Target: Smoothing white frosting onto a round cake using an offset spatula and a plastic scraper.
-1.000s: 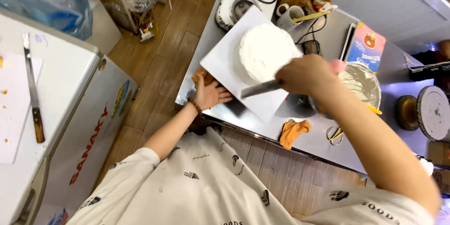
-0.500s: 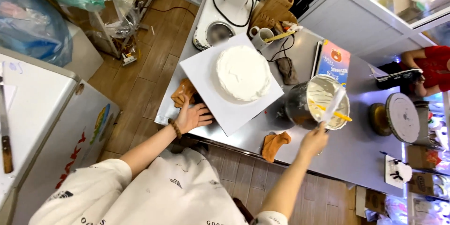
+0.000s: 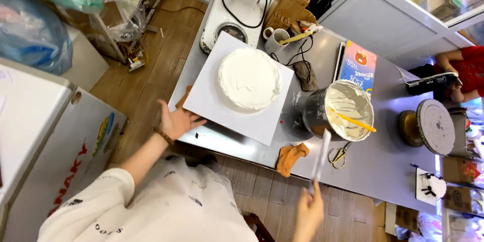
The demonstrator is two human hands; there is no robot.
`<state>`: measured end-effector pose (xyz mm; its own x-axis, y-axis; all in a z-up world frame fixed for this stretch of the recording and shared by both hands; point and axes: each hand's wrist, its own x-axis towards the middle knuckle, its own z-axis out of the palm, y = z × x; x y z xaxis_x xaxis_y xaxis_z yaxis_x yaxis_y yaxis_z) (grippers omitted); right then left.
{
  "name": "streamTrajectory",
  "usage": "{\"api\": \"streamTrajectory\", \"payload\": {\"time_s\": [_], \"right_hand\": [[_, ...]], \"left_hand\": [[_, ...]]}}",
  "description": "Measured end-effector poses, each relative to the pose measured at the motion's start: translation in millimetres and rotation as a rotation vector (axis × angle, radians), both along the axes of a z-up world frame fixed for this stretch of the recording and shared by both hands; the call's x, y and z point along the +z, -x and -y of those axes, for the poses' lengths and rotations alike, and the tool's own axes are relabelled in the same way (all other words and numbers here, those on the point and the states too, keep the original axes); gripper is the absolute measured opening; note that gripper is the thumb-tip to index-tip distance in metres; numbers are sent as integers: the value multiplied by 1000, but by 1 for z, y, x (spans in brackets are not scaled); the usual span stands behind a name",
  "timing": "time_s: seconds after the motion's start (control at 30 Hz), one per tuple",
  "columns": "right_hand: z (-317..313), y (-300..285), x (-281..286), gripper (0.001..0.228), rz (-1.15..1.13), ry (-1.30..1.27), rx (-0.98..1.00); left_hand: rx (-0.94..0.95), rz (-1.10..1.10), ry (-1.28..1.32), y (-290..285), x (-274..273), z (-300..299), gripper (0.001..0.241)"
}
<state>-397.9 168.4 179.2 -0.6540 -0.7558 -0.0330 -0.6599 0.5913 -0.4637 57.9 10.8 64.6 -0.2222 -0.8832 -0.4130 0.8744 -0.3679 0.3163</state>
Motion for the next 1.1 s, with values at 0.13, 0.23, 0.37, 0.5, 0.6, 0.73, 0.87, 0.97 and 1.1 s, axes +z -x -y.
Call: {"api": "streamTrajectory", "payload": {"time_s": [0.13, 0.23, 0.37, 0.5, 0.6, 0.73, 0.87, 0.97, 1.1], "right_hand": [[58, -33, 8, 63, 449, 297, 342], [116, -38, 4, 58, 475, 213, 522], [188, -30, -17, 51, 72, 234, 811], [217, -32, -27, 45, 66, 203, 899], [215, -41, -24, 44, -11, 104, 905], [211, -51, -15, 45, -11, 102, 931], [204, -67, -7, 45, 3, -9, 975], [200, -63, -1, 43, 501, -33, 1038], [194, -29, 28, 46, 1313, -140, 805]], "left_hand": [[-116, 153, 116, -5, 29, -3, 137], [-91, 137, 140, 7, 23, -18, 136], [19, 132, 129, 32, 31, -38, 134], [88, 95, 199, 49, 31, -49, 133], [137, 61, 194, 59, 28, -58, 134], [151, 87, 153, 68, 29, -58, 131], [122, 125, 158, 69, 35, -59, 130], [128, 117, 130, 71, 31, -60, 128], [125, 106, 135, 71, 26, -61, 128]]}}
